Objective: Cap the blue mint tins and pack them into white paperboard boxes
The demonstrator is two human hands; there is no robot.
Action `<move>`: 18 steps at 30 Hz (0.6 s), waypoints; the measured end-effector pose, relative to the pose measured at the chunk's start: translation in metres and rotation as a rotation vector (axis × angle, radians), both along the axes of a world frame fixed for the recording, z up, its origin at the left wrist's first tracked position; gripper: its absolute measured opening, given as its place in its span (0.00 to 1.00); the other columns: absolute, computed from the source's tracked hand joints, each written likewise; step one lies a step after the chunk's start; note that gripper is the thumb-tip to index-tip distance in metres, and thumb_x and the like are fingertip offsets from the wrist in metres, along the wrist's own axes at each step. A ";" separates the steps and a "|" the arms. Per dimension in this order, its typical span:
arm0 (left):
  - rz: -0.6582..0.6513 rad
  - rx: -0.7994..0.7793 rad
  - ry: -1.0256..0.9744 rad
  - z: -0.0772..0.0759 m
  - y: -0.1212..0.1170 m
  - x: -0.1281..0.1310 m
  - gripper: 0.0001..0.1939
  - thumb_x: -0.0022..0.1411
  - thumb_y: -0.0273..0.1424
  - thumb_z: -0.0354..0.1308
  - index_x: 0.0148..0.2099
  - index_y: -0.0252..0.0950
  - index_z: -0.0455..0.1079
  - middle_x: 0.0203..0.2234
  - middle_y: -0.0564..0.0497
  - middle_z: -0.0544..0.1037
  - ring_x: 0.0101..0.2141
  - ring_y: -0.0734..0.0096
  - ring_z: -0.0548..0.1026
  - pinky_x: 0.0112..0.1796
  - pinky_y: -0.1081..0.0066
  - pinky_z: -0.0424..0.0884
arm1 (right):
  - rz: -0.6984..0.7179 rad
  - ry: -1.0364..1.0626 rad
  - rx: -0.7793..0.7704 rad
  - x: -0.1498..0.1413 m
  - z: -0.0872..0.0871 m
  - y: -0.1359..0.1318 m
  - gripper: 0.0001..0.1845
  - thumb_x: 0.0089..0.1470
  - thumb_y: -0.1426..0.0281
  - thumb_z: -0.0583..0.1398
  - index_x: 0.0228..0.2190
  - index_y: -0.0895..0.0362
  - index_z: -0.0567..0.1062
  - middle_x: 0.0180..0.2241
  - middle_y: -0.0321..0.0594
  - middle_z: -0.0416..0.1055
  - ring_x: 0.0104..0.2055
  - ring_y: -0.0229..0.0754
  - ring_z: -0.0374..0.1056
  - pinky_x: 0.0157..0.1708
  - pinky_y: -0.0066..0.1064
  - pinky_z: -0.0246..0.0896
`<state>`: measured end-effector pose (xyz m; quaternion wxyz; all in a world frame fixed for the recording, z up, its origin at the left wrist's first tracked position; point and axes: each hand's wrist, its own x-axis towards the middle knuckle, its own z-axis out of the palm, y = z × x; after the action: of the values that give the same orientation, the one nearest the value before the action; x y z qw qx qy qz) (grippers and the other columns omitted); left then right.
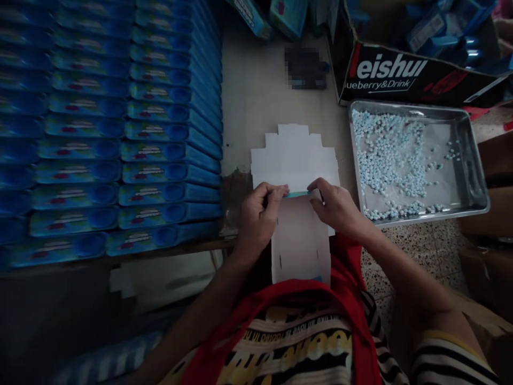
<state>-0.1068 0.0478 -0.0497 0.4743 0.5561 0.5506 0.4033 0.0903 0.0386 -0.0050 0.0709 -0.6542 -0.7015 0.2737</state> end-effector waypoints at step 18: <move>-0.013 0.040 0.148 -0.003 0.006 0.003 0.23 0.57 0.19 0.60 0.52 0.43 0.65 0.42 0.49 0.81 0.46 0.57 0.80 0.50 0.57 0.76 | 0.563 -0.480 -0.115 -0.049 0.012 0.081 0.10 0.58 0.63 0.67 0.38 0.54 0.85 0.31 0.44 0.78 0.41 0.50 0.74 0.40 0.37 0.63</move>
<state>-0.1035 0.0542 -0.0530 0.4235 0.5974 0.5725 0.3689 0.0418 0.1198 0.0066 -0.2105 -0.4842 -0.8340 0.1601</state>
